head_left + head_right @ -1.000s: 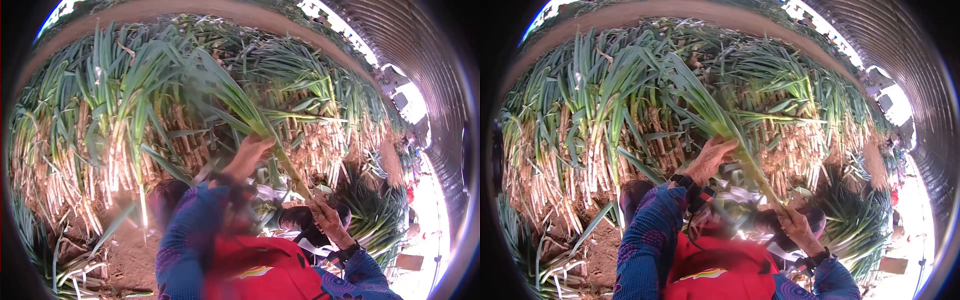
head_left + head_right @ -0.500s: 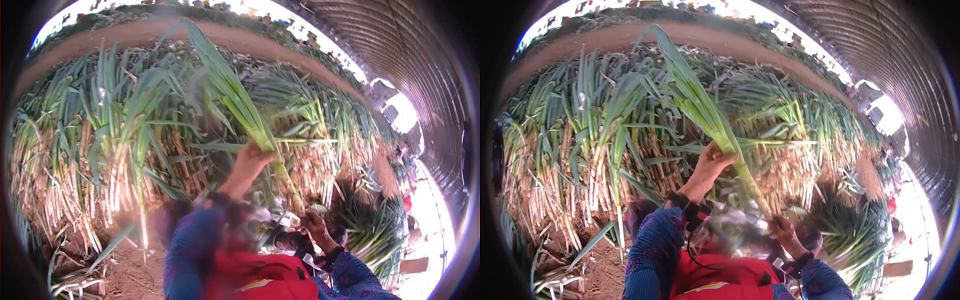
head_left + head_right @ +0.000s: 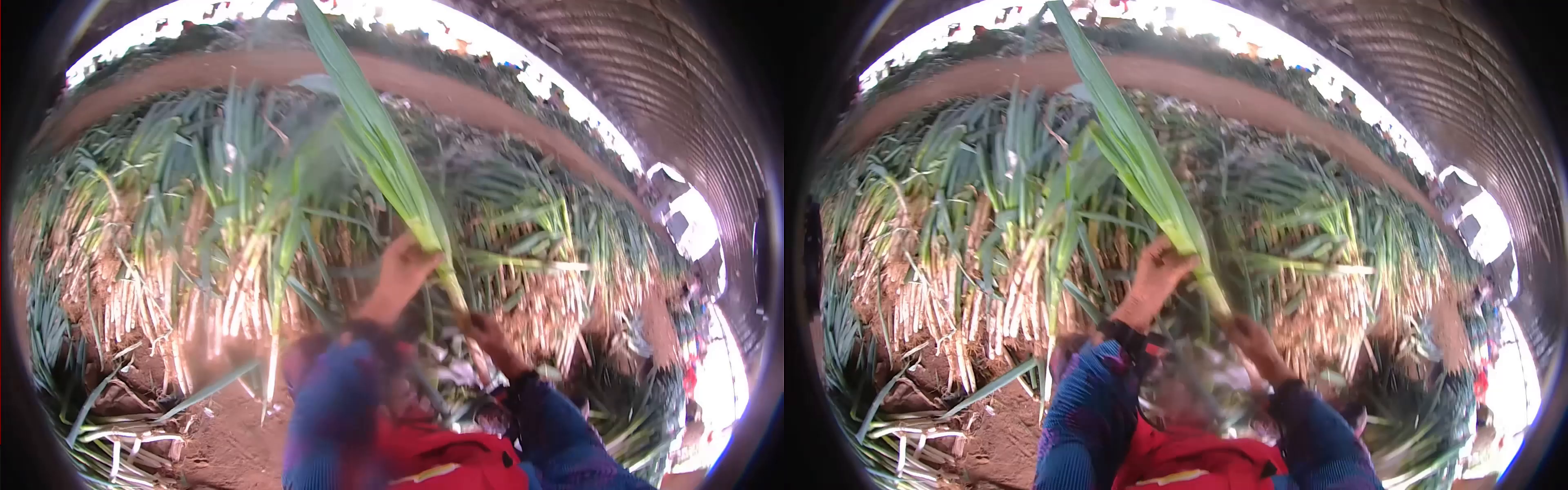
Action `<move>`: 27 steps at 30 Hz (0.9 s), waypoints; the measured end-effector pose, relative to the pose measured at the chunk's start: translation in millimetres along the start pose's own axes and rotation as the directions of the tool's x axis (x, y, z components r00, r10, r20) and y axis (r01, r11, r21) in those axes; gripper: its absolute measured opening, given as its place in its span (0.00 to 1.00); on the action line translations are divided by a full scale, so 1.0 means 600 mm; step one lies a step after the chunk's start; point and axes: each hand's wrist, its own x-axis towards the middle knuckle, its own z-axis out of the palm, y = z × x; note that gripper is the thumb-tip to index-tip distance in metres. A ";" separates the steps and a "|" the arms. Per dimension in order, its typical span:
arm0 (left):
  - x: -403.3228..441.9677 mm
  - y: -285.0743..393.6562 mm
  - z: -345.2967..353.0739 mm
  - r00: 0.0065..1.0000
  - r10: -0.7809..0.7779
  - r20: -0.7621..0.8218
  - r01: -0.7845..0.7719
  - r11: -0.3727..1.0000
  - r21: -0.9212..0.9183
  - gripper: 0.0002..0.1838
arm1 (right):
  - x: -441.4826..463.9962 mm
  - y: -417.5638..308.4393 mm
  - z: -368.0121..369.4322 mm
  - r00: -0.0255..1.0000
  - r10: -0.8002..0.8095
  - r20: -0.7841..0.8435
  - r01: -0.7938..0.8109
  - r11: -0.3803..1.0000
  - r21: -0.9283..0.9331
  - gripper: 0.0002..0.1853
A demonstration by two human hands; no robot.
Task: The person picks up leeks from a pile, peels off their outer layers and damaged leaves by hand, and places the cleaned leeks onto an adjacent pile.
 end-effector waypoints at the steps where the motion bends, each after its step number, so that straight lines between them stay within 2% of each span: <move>1: -0.005 0.003 0.002 0.999 -0.020 0.034 0.023 0.995 -0.095 0.16 | 0.007 -0.058 0.011 1.000 0.013 -0.013 -0.014 0.994 -0.107 0.18; 2: -0.003 -0.012 -0.007 0.996 0.025 0.091 -0.014 0.993 -0.114 0.15 | 0.015 -0.102 0.027 0.996 -0.083 -0.035 0.083 0.997 -0.006 0.17; 3: -0.009 0.014 -0.005 0.991 -0.058 0.122 0.062 0.997 -0.034 0.16 | 0.039 -0.096 0.023 0.988 -0.148 -0.036 0.146 0.988 -0.049 0.16; 4: -0.011 0.010 -0.007 0.989 -0.120 0.083 0.122 0.992 -0.028 0.15 | 0.047 -0.124 0.032 0.965 -0.248 -0.078 0.247 0.969 -0.029 0.17; 5: -0.012 0.005 -0.012 0.988 -0.105 0.110 0.109 0.994 -0.033 0.14 | 0.049 -0.159 0.040 0.979 -0.199 -0.047 0.204 0.966 0.158 0.19; 6: -0.016 0.008 -0.013 0.984 -0.155 0.086 0.156 0.988 0.004 0.13 | 0.041 -0.202 0.049 0.983 -0.181 -0.043 0.186 0.962 0.200 0.18; 9: -0.025 0.019 -0.012 0.979 -0.198 0.047 0.195 0.979 0.060 0.13 | 0.067 -0.209 0.063 0.995 -0.088 -0.052 0.094 0.988 0.124 0.18; 10: -0.027 0.021 -0.010 0.980 -0.196 0.041 0.193 0.979 0.068 0.14 | 0.059 -0.215 0.057 0.995 -0.098 0.009 0.095 0.982 0.162 0.18; 13: -0.033 0.024 -0.005 0.978 -0.208 0.000 0.207 0.972 0.108 0.15 | 0.062 -0.221 0.060 0.997 -0.070 0.021 0.067 0.986 0.150 0.17; 17: -0.035 0.018 0.000 0.969 -0.248 -0.006 0.246 0.955 0.164 0.18 | 0.061 -0.229 0.058 0.999 -0.046 0.024 0.045 0.998 0.043 0.17; 20: -0.038 0.010 -0.002 0.963 -0.269 -0.001 0.263 0.942 0.210 0.18 | 0.068 -0.215 0.056 0.998 -0.041 0.048 0.038 0.998 0.054 0.17; 22: -0.039 -0.003 -0.006 0.958 -0.287 0.012 0.274 0.925 0.263 0.16 | 0.076 -0.206 0.060 0.999 0.029 0.026 -0.029 0.999 0.023 0.17; 23: -0.041 -0.006 -0.005 0.964 -0.268 0.005 0.256 0.926 0.277 0.16 | 0.080 -0.202 0.063 0.998 0.061 0.015 -0.061 0.998 0.009 0.16; 27: -0.041 -0.029 -0.005 0.989 -0.148 -0.003 0.139 0.920 0.367 0.16 | 0.097 -0.171 0.075 0.997 0.006 -0.079 -0.016 0.992 -0.129 0.17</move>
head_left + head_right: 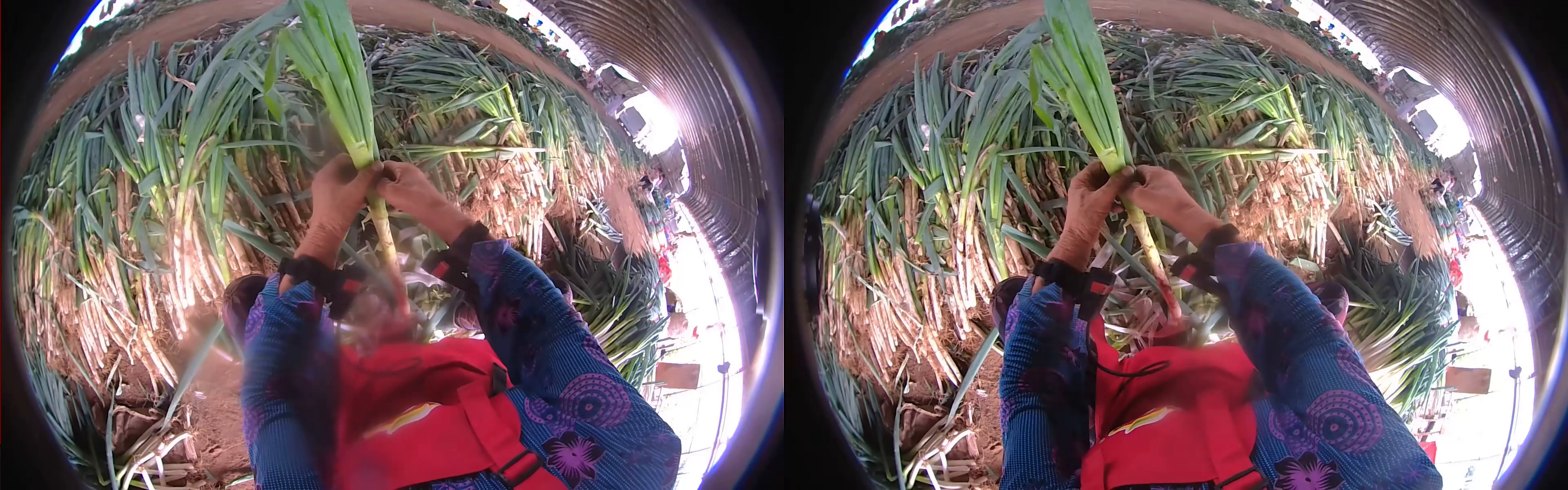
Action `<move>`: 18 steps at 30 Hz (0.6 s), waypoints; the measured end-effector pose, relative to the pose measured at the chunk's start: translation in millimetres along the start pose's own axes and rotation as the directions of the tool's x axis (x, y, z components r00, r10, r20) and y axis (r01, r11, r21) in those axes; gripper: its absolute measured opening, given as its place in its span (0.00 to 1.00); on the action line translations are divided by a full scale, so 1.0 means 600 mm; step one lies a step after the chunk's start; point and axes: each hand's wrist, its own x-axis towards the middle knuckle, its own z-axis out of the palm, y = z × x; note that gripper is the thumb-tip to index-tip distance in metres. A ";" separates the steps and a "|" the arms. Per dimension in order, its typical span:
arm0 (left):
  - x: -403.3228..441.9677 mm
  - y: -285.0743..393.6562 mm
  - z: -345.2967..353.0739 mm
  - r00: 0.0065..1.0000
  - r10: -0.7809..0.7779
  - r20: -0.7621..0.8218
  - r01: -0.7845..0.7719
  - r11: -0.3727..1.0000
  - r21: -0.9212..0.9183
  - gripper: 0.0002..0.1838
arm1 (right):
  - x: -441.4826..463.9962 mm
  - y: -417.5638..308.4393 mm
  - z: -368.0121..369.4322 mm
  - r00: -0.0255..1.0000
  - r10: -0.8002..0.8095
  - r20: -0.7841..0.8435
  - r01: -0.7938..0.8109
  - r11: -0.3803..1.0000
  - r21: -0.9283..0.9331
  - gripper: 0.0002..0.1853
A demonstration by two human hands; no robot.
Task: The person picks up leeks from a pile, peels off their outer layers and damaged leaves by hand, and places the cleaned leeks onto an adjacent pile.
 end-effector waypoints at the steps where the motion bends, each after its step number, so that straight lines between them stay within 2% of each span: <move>1: 0.003 -0.008 0.000 0.999 0.039 -0.011 -0.038 0.999 0.034 0.16 | 0.006 0.014 0.003 0.999 -0.034 -0.002 0.034 0.999 -0.002 0.17; 8: 0.000 -0.009 -0.003 0.996 0.076 0.041 -0.076 0.997 -0.001 0.16 | -0.003 0.004 0.013 0.986 -0.104 -0.127 0.081 0.981 -0.177 0.16; 11: -0.009 0.013 -0.013 0.992 0.023 0.127 -0.009 0.994 -0.108 0.17 | -0.004 0.021 -0.004 0.994 -0.107 0.006 0.105 0.987 0.120 0.15; 13: -0.015 0.035 -0.021 0.973 -0.027 0.230 0.080 0.971 -0.225 0.18 | -0.019 0.017 -0.019 0.991 -0.017 0.134 -0.041 0.908 0.417 0.17; 14: -0.011 0.031 -0.027 0.973 -0.007 0.229 0.051 0.981 -0.187 0.19 | -0.027 0.012 -0.021 0.978 0.012 0.208 -0.126 0.830 0.544 0.19; 16: -0.001 0.023 -0.036 0.971 0.032 0.235 -0.006 0.994 -0.111 0.20 | -0.030 0.028 -0.013 0.958 0.013 0.287 -0.193 0.771 0.608 0.22; 18: -0.007 0.040 -0.033 0.972 -0.023 0.236 0.057 0.988 -0.140 0.20 | -0.043 0.024 0.000 0.953 0.013 0.303 -0.217 0.728 0.651 0.24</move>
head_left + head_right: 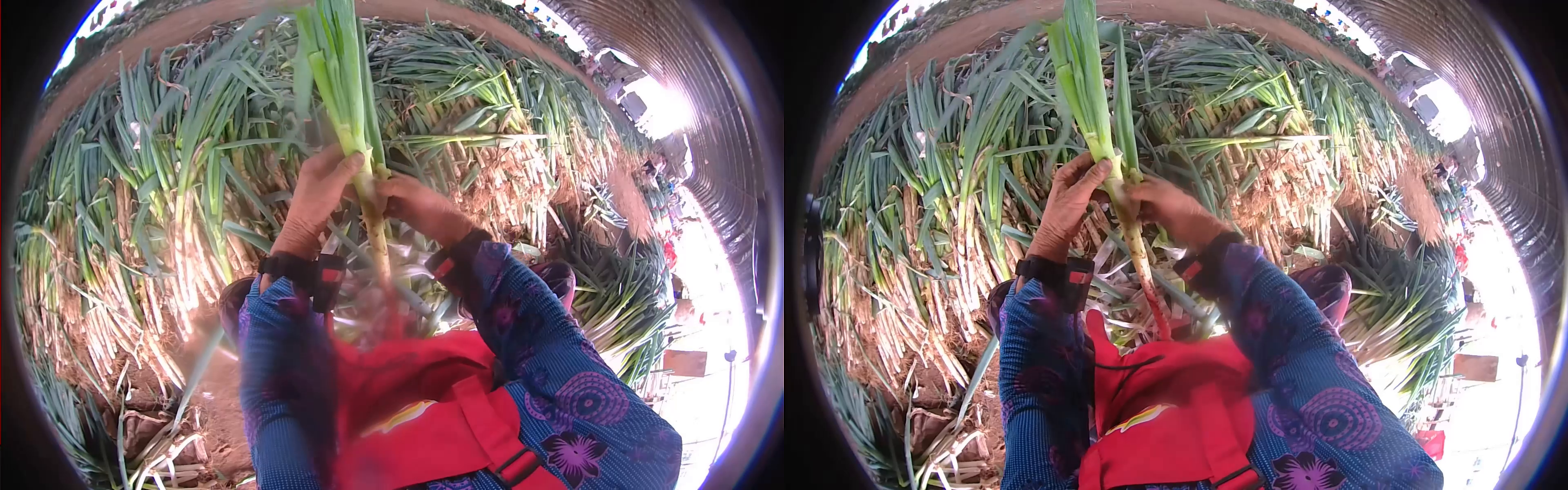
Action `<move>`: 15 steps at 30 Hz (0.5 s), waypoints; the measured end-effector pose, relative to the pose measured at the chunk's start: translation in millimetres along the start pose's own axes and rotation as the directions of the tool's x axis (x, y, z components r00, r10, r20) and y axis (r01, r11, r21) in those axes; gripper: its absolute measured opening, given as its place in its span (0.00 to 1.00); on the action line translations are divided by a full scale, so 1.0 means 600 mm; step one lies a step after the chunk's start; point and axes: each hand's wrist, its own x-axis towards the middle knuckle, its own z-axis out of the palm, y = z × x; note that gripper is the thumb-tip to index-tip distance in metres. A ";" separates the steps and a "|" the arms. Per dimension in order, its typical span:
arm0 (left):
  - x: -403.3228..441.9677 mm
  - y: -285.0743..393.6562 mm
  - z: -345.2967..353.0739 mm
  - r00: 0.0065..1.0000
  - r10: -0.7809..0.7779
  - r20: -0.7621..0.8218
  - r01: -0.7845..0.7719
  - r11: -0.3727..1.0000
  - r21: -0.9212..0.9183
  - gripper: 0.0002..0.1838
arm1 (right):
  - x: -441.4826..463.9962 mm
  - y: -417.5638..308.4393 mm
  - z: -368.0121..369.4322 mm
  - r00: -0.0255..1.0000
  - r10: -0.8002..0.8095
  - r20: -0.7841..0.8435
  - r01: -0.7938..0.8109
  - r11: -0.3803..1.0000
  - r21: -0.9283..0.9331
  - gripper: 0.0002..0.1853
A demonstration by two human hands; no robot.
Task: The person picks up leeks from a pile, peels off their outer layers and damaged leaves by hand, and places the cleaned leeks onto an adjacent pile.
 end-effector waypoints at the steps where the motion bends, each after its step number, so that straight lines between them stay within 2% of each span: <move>1: 0.000 0.005 0.001 1.000 -0.025 -0.010 0.025 1.000 -0.012 0.19 | -0.011 0.010 0.012 1.000 -0.013 -0.018 0.014 1.000 0.017 0.23; 3: -0.002 0.012 0.005 0.999 -0.030 -0.019 0.029 0.997 -0.069 0.19 | -0.018 0.030 0.022 0.998 -0.024 -0.060 0.029 0.996 0.089 0.22; 6: -0.002 0.016 0.009 1.000 0.004 -0.026 -0.009 0.977 -0.214 0.20 | -0.013 0.049 0.024 0.990 -0.121 -0.079 0.138 0.954 0.267 0.20; 9: 0.006 0.006 0.009 0.998 -0.001 -0.066 -0.022 0.940 -0.341 0.20 | -0.020 0.035 0.056 0.958 -0.169 -0.231 0.228 0.938 0.260 0.17; 11: 0.014 -0.001 0.008 0.992 0.001 -0.129 -0.047 0.934 -0.355 0.21 | -0.022 0.033 0.064 0.939 -0.146 -0.311 0.175 0.982 0.066 0.15; 12: 0.015 -0.006 0.010 0.982 0.053 -0.182 -0.083 0.983 -0.162 0.21 | -0.023 0.034 0.066 0.925 -0.141 -0.353 0.139 0.990 -0.032 0.15; 14: 0.015 -0.020 0.010 0.950 0.179 -0.255 -0.118 0.964 0.238 0.22 | -0.002 0.061 0.073 0.853 -0.294 -0.432 0.261 0.956 -0.136 0.15; 15: 0.016 -0.027 0.007 0.933 0.182 -0.312 -0.121 0.971 0.205 0.22 | 0.006 0.074 0.075 0.809 -0.363 -0.462 0.309 0.932 -0.190 0.15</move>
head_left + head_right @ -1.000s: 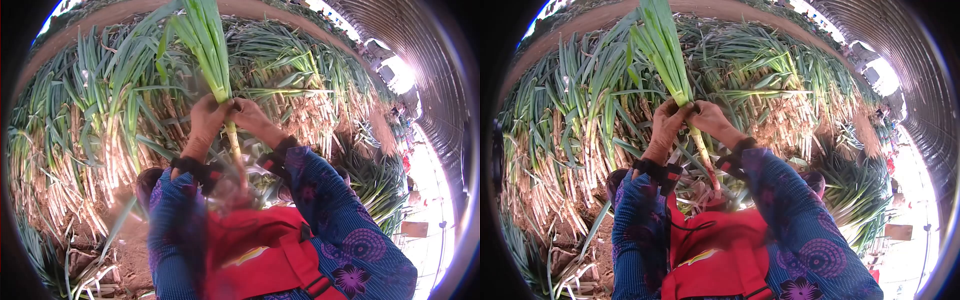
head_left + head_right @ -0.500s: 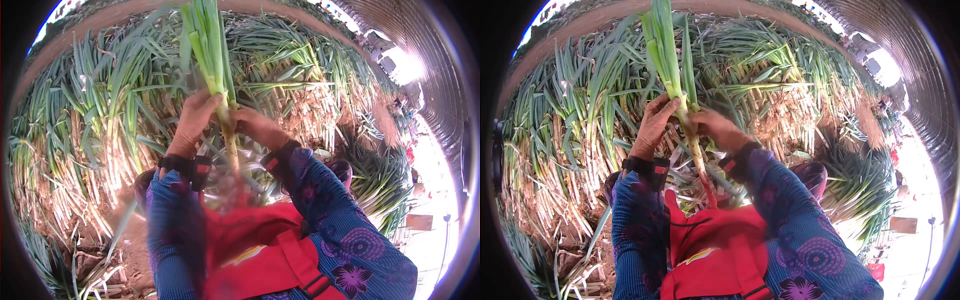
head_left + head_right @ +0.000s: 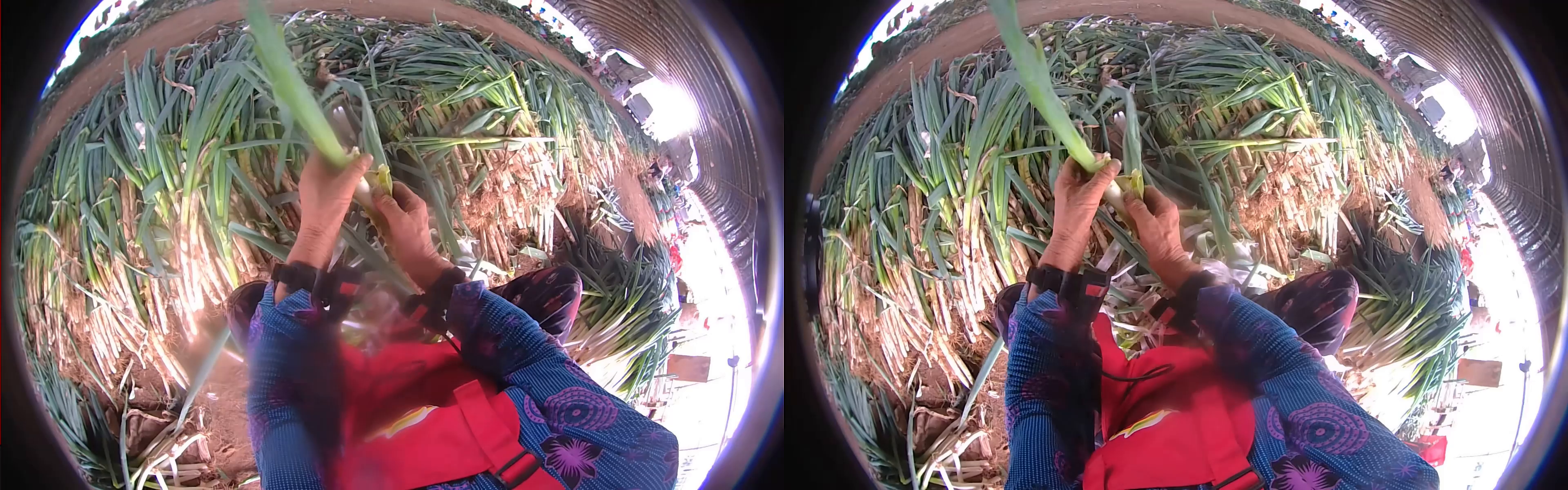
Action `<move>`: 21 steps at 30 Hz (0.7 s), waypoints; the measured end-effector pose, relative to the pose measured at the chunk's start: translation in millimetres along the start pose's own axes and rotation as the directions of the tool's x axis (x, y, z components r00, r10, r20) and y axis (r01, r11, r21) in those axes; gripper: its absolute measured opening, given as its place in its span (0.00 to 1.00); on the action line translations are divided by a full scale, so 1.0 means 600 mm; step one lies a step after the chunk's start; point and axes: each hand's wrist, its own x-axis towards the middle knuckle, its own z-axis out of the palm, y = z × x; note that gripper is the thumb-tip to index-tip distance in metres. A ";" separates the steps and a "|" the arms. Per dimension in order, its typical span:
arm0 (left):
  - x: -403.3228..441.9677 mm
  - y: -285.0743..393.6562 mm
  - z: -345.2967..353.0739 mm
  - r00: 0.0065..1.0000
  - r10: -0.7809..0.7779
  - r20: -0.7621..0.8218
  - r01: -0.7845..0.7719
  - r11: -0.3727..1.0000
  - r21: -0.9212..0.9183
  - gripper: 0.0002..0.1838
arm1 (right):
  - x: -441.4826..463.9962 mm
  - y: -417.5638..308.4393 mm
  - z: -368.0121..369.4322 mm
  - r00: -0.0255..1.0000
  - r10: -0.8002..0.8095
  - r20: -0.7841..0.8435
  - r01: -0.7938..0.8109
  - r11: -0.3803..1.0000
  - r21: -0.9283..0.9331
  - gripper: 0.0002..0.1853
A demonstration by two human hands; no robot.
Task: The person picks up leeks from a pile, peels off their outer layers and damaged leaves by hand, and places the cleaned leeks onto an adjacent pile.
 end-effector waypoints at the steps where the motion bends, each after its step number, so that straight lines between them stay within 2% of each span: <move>1: 0.000 -0.007 -0.006 0.998 -0.067 -0.012 0.067 0.998 0.013 0.23 | 0.000 0.010 -0.002 0.999 -0.034 -0.012 0.033 0.997 -0.071 0.15; 3: 0.000 -0.001 -0.018 0.980 -0.195 -0.037 0.196 0.980 0.043 0.24 | 0.000 0.008 0.003 0.994 -0.107 -0.027 0.099 0.974 -0.206 0.14; 4: 0.001 -0.004 -0.023 0.979 -0.195 -0.056 0.198 0.979 0.049 0.25 | 0.004 0.011 0.003 0.993 -0.111 -0.033 0.100 0.967 -0.233 0.14; 7: -0.009 0.026 -0.026 0.958 -0.286 -0.026 0.282 0.953 -0.109 0.25 | 0.017 0.012 -0.003 0.993 -0.112 -0.048 0.091 0.943 -0.320 0.13; 9: -0.008 0.026 -0.030 0.951 -0.311 -0.003 0.307 0.940 -0.150 0.24 | 0.021 0.001 -0.007 0.995 -0.090 -0.046 0.066 0.923 -0.380 0.13; 11: -0.010 0.029 -0.030 0.943 -0.332 0.025 0.331 0.925 -0.186 0.23 | 0.028 0.011 -0.008 0.997 -0.049 -0.055 0.041 0.988 -0.149 0.12; 12: -0.008 0.021 -0.034 0.954 -0.293 0.056 0.298 0.925 -0.234 0.22 | 0.031 0.016 -0.008 0.998 -0.030 -0.057 0.028 0.999 -0.029 0.11; 14: -0.004 0.008 -0.039 0.971 -0.211 0.114 0.237 0.912 -0.333 0.21 | 0.033 0.017 -0.009 0.994 0.057 -0.090 -0.049 0.995 0.084 0.11; 17: -0.010 0.009 -0.036 0.977 -0.147 0.154 0.193 0.918 -0.345 0.19 | 0.029 0.008 -0.009 0.984 0.138 -0.108 -0.117 0.976 0.184 0.11; 21: -0.021 0.022 -0.025 0.990 -0.050 0.133 0.091 0.943 -0.321 0.20 | 0.050 0.025 -0.002 0.958 0.235 -0.168 -0.169 0.928 0.333 0.11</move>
